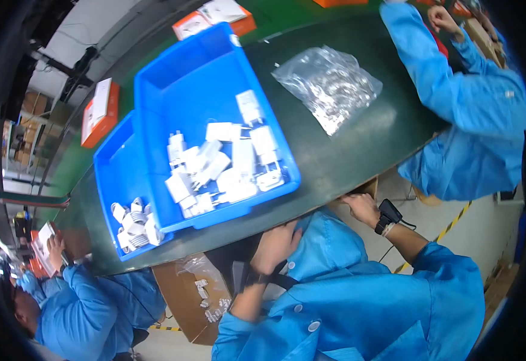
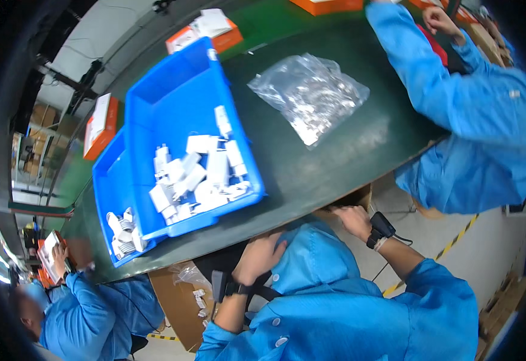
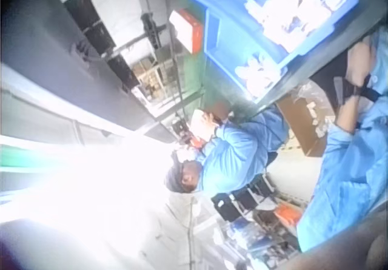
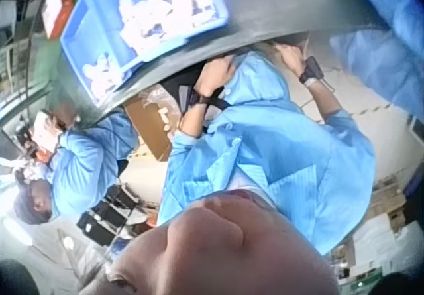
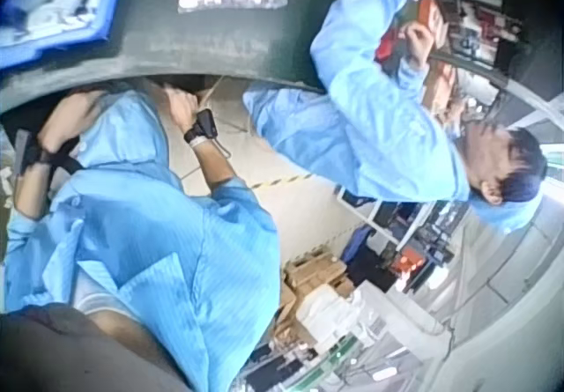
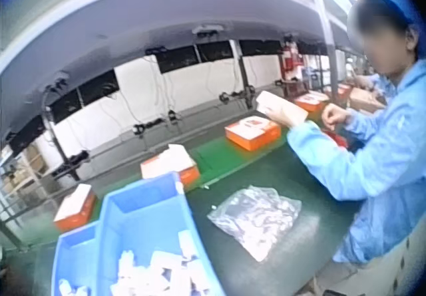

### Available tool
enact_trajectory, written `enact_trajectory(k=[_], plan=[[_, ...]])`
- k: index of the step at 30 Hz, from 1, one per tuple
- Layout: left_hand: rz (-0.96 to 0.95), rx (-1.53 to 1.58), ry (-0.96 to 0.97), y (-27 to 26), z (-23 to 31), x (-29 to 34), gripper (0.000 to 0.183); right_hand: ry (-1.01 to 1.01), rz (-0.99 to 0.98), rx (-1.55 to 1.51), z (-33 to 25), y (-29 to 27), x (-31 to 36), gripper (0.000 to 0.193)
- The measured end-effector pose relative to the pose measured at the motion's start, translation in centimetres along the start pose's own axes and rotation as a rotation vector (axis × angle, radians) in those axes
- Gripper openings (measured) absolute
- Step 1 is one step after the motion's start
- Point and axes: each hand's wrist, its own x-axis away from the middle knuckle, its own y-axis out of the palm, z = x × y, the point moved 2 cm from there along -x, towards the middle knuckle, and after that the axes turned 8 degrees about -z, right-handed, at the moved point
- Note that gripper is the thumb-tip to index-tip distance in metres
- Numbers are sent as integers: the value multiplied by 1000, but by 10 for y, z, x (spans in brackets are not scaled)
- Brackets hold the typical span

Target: The person is packing power adapters and USB cables into product boxes on an assembly line belt.

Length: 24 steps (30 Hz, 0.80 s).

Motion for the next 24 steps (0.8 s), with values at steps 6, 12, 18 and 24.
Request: enact_trajectory(k=[6,12,18,24], plan=[[27,-1,213,-59,18,101,26,115,204,103,40,39,-59,34],[507,556,392,-154,-3,208,28,-664,-622,-195,-152,-189,11,43],[967,-333,-198,-183,-43,190,71,-1106,-601,-395,-230,-345,3,43],[808,-398,-168,-215,-71,163,61,-941,-254,-116,-252,-390,-69,33]])
